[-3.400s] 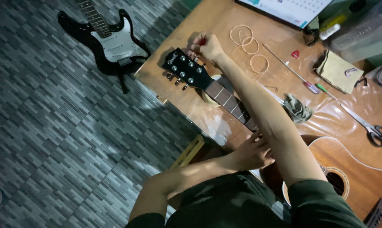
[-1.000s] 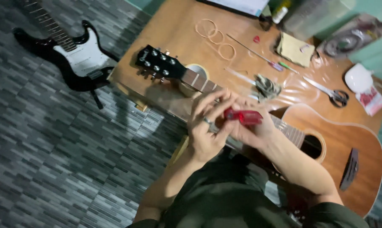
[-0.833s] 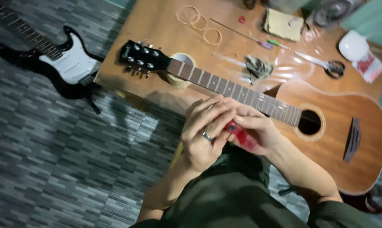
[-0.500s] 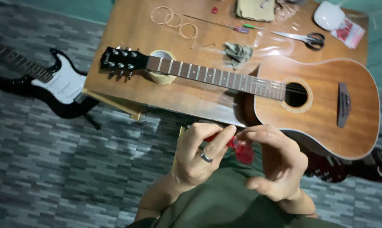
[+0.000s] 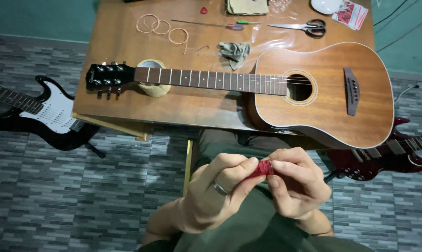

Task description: The person winds a guitar string onto the tuning peg at the headstock, then uses a red string winder to tighten it. They subsequently handle a new string, preparing to install it on the acoustic guitar.

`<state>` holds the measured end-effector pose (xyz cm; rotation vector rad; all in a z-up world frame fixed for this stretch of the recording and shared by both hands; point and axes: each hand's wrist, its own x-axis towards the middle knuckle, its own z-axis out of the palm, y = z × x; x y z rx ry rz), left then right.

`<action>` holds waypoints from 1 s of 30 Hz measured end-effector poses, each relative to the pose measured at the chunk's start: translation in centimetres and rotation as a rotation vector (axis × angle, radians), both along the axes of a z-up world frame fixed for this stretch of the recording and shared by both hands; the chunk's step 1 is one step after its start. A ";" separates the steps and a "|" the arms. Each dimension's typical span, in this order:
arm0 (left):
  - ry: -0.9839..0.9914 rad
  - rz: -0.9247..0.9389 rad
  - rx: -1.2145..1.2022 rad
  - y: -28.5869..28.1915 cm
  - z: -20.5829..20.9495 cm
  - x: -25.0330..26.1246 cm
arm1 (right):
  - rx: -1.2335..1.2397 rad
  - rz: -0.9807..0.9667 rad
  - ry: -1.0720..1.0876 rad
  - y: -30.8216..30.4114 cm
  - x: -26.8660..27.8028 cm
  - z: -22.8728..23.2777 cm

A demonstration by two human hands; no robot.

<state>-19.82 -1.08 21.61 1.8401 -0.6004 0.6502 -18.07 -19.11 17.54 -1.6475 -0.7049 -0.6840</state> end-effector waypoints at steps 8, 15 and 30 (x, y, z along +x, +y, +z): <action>0.022 -0.104 0.040 -2.3 -0.2 -0.6 | 0.103 0.030 0.060 -2.2 -1.0 -0.7; 0.023 -0.154 0.039 -3.4 0.6 -0.4 | 0.149 0.040 0.115 -3.4 -1.1 -0.5; 0.064 -0.187 -0.008 -5.3 0.8 0.1 | 0.297 0.144 0.012 -4.4 -0.5 -2.0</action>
